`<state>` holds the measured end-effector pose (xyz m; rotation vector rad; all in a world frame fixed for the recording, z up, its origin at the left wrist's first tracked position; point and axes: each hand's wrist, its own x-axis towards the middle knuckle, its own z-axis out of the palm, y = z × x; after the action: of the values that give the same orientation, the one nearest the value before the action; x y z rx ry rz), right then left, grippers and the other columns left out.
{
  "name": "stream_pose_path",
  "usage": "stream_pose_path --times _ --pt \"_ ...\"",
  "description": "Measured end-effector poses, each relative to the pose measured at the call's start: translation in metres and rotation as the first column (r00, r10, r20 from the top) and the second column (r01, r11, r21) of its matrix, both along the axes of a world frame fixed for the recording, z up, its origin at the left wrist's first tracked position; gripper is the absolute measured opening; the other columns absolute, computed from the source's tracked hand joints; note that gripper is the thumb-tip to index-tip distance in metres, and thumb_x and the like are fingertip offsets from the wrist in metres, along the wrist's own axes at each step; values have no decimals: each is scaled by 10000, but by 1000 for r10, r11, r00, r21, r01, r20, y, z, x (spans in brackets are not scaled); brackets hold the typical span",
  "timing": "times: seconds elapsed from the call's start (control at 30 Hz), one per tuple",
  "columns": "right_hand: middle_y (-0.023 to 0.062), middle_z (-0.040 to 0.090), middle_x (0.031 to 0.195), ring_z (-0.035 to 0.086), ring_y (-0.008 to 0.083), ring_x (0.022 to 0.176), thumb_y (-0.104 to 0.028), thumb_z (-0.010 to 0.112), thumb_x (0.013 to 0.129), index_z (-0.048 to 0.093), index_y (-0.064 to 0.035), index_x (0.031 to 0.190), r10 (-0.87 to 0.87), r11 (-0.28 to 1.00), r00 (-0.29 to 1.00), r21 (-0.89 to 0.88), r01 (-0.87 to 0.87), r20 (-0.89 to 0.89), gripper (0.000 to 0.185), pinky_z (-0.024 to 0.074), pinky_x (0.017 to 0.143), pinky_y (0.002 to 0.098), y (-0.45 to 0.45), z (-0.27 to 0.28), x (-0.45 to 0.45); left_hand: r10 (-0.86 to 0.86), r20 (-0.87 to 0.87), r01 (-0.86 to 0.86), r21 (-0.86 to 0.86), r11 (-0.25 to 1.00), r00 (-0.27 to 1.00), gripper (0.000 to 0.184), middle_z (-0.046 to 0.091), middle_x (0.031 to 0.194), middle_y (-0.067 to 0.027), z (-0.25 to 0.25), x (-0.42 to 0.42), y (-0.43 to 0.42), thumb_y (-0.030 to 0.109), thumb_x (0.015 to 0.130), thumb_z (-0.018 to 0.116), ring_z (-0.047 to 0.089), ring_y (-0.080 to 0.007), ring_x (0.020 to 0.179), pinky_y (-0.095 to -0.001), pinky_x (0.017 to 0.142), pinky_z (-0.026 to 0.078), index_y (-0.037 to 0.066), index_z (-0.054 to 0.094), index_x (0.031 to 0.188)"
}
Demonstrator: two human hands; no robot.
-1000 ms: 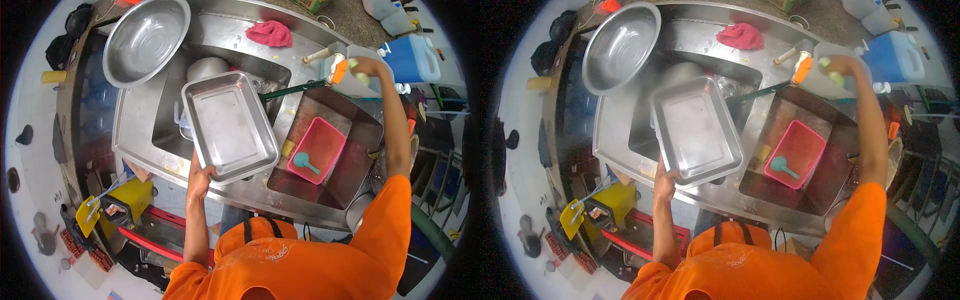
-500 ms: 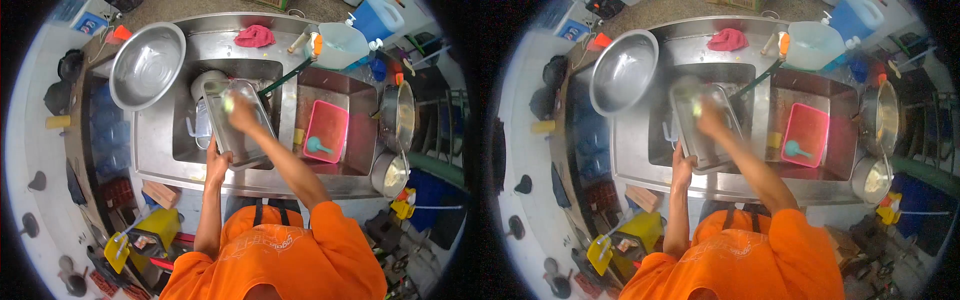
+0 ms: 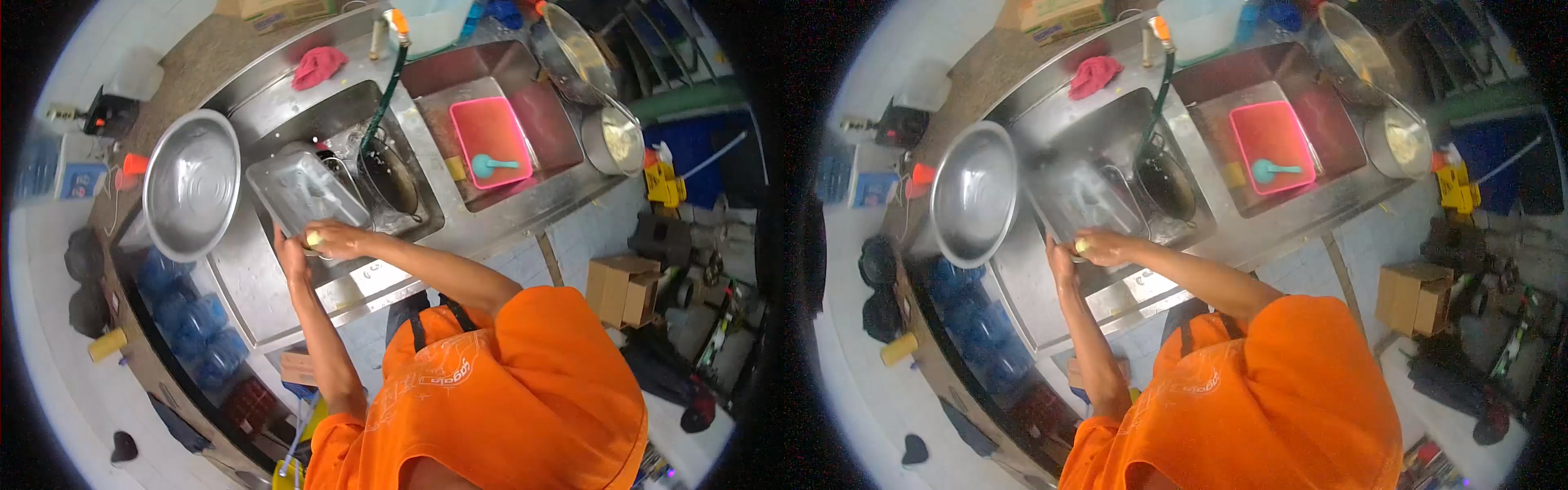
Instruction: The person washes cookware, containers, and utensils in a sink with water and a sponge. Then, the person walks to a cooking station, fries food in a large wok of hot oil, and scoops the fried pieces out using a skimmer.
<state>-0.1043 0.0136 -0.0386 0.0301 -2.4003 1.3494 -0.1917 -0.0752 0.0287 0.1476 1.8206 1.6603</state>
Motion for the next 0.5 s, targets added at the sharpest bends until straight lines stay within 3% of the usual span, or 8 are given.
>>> stream_pose_path --times 0.07,0.17,0.2,0.3,0.37,0.4,0.43,0.5 --pt "181 624 929 620 374 801 -208 561 839 597 -17 893 33 997 960 -77 -12 279 202 475 744 483 19 -15 26 -36 0 36 -21 999 999 721 597 995 -57 5 -12 0 -65 683 379 511 -113 701 -233 571 419 54 453 1391" --pt "192 674 896 651 367 857 -289 589 811 635 -29 955 29 992 797 83 -99 603 301 490 767 490 56 8 35 -83 -10 81 -137 987 997 743 596 1069 -68 2 -11 -12 -69 678 386 505 -114 723 -228 595 414 54 438 1409" --pt "197 669 873 651 380 813 -279 589 808 632 -25 1007 -130 977 891 209 41 436 326 499 773 496 56 -20 18 -63 -1 63 -47 997 998 714 587 921 -33 -2 -8 -10 -52 712 370 481 -110 683 -229 583 399 49 433 1416" --pt "224 651 908 635 381 878 -222 581 804 590 -26 1101 -529 849 751 227 478 395 355 491 804 483 80 -49 -45 -112 279 111 18 994 954 631 508 734 5 13 5 -14 1 773 363 441 -95 630 -231 572 386 55 461 1394" --pt "241 639 936 623 381 924 -183 566 812 564 -24 1134 -758 648 604 186 739 245 359 486 823 472 78 -89 -84 -142 187 166 -123 978 972 534 401 607 33 9 6 -12 80 832 358 400 -82 566 -231 557 368 57 494 1347" --pt "239 635 953 614 379 947 -156 553 817 556 -29 1151 -740 665 653 31 746 161 358 479 827 465 54 -107 -108 -130 180 168 -217 961 975 521 403 601 34 11 7 -11 89 838 361 397 -80 558 -230 555 365 54 494 1340" --pt "236 630 969 605 377 969 -129 540 821 549 -34 1168 -725 679 686 -109 726 58 360 473 831 459 33 -115 -119 -185 128 201 -127 971 974 522 403 595 34 4 5 -7 89 834 352 406 -83 557 -232 553 364 41 493 1335" --pt "215 631 960 602 365 953 -125 530 844 553 -60 1165 -464 791 872 -369 488 157 329 465 817 447 12 -40 -67 -219 99 222 -22 975 971 569 480 672 9 -4 -6 -4 44 765 364 464 -97 619 -236 571 387 23 502 1317"
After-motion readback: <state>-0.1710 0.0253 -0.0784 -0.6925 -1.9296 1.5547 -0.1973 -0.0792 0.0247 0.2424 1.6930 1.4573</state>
